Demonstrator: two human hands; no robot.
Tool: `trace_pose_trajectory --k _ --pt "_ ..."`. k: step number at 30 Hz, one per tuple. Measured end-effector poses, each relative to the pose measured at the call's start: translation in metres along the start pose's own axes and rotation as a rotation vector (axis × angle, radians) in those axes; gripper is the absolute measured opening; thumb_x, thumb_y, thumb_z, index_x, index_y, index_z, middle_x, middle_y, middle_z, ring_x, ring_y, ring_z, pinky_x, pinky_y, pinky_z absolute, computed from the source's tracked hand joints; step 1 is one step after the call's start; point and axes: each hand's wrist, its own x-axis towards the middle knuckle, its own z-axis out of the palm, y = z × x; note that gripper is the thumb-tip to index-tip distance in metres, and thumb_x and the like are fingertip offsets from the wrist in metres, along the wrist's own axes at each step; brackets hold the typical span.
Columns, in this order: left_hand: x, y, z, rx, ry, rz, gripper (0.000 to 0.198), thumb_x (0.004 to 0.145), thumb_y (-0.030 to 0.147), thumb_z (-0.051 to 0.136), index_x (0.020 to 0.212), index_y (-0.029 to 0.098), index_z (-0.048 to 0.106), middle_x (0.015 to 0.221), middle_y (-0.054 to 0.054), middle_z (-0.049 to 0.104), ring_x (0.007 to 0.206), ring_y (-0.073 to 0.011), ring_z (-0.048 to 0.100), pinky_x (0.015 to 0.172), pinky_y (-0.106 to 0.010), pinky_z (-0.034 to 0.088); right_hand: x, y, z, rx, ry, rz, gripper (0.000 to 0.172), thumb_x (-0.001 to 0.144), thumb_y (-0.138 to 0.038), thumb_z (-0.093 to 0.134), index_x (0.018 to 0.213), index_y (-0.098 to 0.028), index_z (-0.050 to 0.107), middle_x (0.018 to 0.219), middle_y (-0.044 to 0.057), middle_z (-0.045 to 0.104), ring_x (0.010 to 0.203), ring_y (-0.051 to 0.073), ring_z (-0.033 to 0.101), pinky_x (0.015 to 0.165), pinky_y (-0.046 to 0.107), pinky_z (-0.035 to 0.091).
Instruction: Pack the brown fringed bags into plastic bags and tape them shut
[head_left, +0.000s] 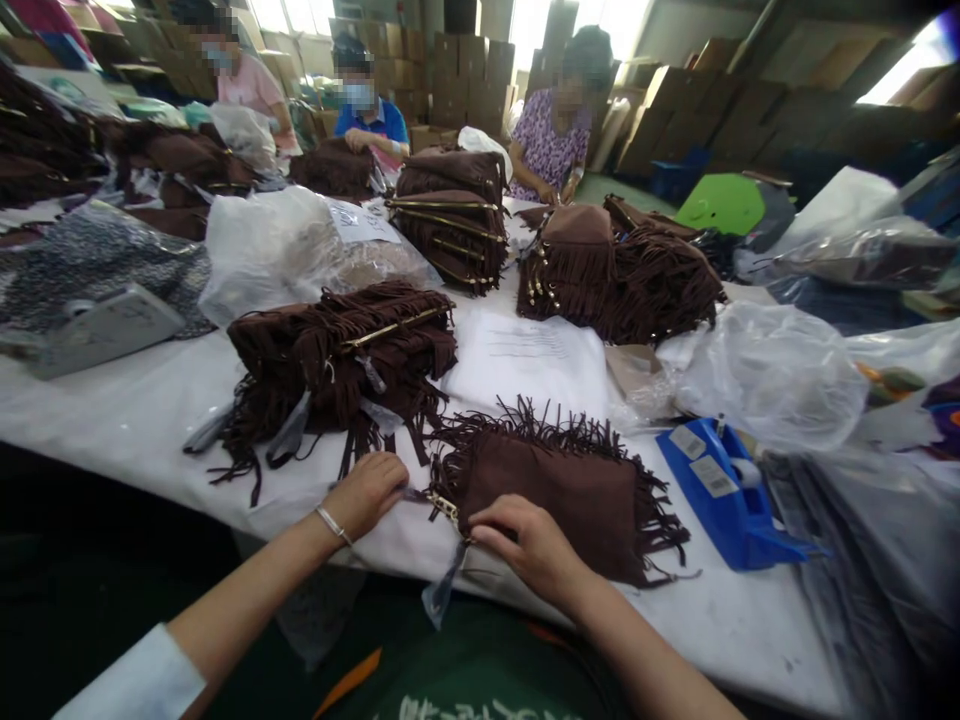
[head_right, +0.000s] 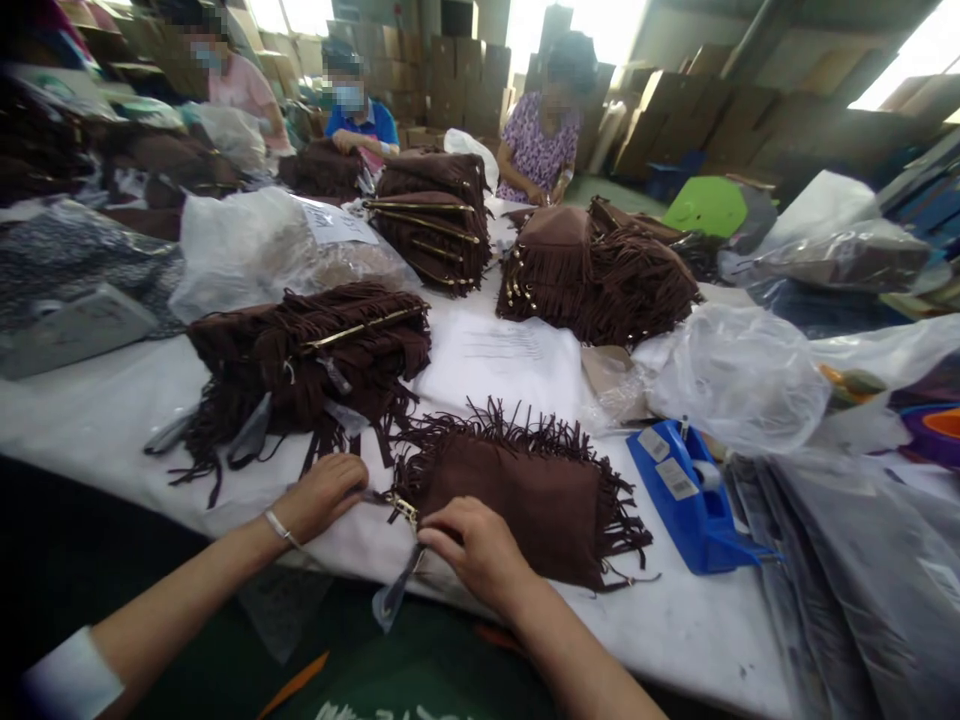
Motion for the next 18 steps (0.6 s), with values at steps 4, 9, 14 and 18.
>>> trace_pose_trajectory --k 4,9,14,18 --pt "-0.005 0.006 -0.003 0.009 -0.063 0.031 0.007 0.086 0.012 0.052 0.089 0.017 0.055 0.087 -0.004 0.061 0.084 -0.0189 0.057 0.078 -0.031 0.046 0.041 0.0 0.021 -0.229 0.023 -0.096 0.026 0.082 -0.03 0.068 0.106 -0.023 0.064 0.098 0.004 0.063 0.094 0.021 0.053 0.079 0.029 0.044" --pt "-0.022 -0.002 -0.003 0.088 -0.107 -0.054 0.039 0.085 0.013 0.056 0.122 0.016 0.048 0.108 -0.01 0.063 0.096 -0.0213 0.059 0.085 -0.035 0.048 0.058 0.015 0.053 -0.292 -0.003 -0.118 0.012 0.088 -0.028 0.06 0.092 -0.021 0.068 0.093 0.005 0.063 0.091 0.02 0.053 0.078 0.03 0.041" --pt "-0.025 -0.002 -0.003 0.134 -0.215 -0.046 0.027 0.085 0.011 0.056 0.11 0.019 0.058 0.099 -0.007 0.065 0.091 -0.0208 0.061 0.081 -0.034 0.048 0.05 0.023 0.055 -0.239 -0.017 -0.141 0.016 0.091 -0.034 0.057 0.097 -0.025 0.068 0.091 0.002 0.063 0.087 0.017 0.054 0.076 0.03 0.036" --pt "-0.007 0.013 0.003 0.158 -0.286 0.005 0.013 0.088 0.014 0.05 0.095 0.016 0.061 0.087 -0.008 0.063 0.082 -0.0233 0.061 0.074 -0.036 0.048 0.052 0.022 0.057 -0.3 -0.04 -0.146 0.015 0.091 -0.033 0.057 0.095 -0.023 0.068 0.089 0.002 0.063 0.087 0.018 0.053 0.074 0.031 0.034"
